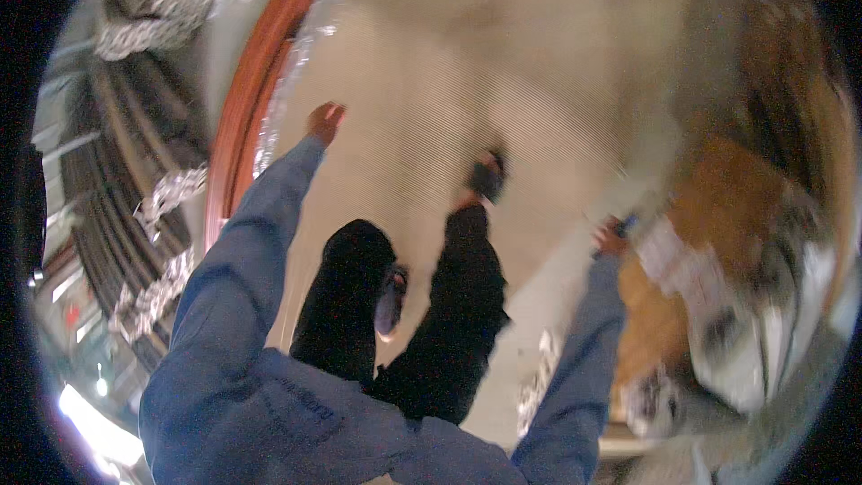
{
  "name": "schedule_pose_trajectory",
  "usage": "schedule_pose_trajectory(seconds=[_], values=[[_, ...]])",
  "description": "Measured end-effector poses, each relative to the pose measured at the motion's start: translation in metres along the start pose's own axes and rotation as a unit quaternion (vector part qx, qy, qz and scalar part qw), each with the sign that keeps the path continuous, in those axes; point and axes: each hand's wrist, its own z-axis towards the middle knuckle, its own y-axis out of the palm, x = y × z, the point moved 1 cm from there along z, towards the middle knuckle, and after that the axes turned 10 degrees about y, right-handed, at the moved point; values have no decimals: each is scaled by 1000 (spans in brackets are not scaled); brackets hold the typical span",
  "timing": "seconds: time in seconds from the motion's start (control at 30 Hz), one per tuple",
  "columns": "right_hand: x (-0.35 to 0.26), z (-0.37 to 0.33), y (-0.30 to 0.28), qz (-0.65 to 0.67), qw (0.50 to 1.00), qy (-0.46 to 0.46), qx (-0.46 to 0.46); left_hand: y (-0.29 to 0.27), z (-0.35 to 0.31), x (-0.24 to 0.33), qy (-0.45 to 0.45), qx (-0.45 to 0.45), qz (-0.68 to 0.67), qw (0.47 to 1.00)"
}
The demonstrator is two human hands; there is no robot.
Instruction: The person repeatedly cuts large ribbed sheets on the floor using a utility knife and a metal straightedge. They position the sheet, align the straightedge, cut along it, then lift and reposition the sheet to repeat the process.
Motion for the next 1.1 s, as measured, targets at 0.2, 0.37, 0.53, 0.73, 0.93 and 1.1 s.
schedule_pose_trajectory(seconds=[0.2, 0.37, 0.53, 0.73, 0.93, 1.1], values=[[-40, 120, 46, -127, 955, 95, 250, 26, 206, -32, 29, 103, 158, 982], [-37, 158, 59, -117, 942, 90, 302, -6, 286, -68, -15, 229, 236, 944], [-26, 173, 61, -106, 927, 82, 351, -83, 329, -89, 60, 260, 265, 927], [-27, 174, 67, -99, 911, 98, 387, -92, 349, -89, -24, 304, -14, 952], [-17, 171, 51, -126, 949, 101, 271, -46, 366, -110, 56, 160, -103, 980], [-10, 161, 42, -140, 962, 110, 207, -49, 370, -116, 67, 128, -86, 986]])
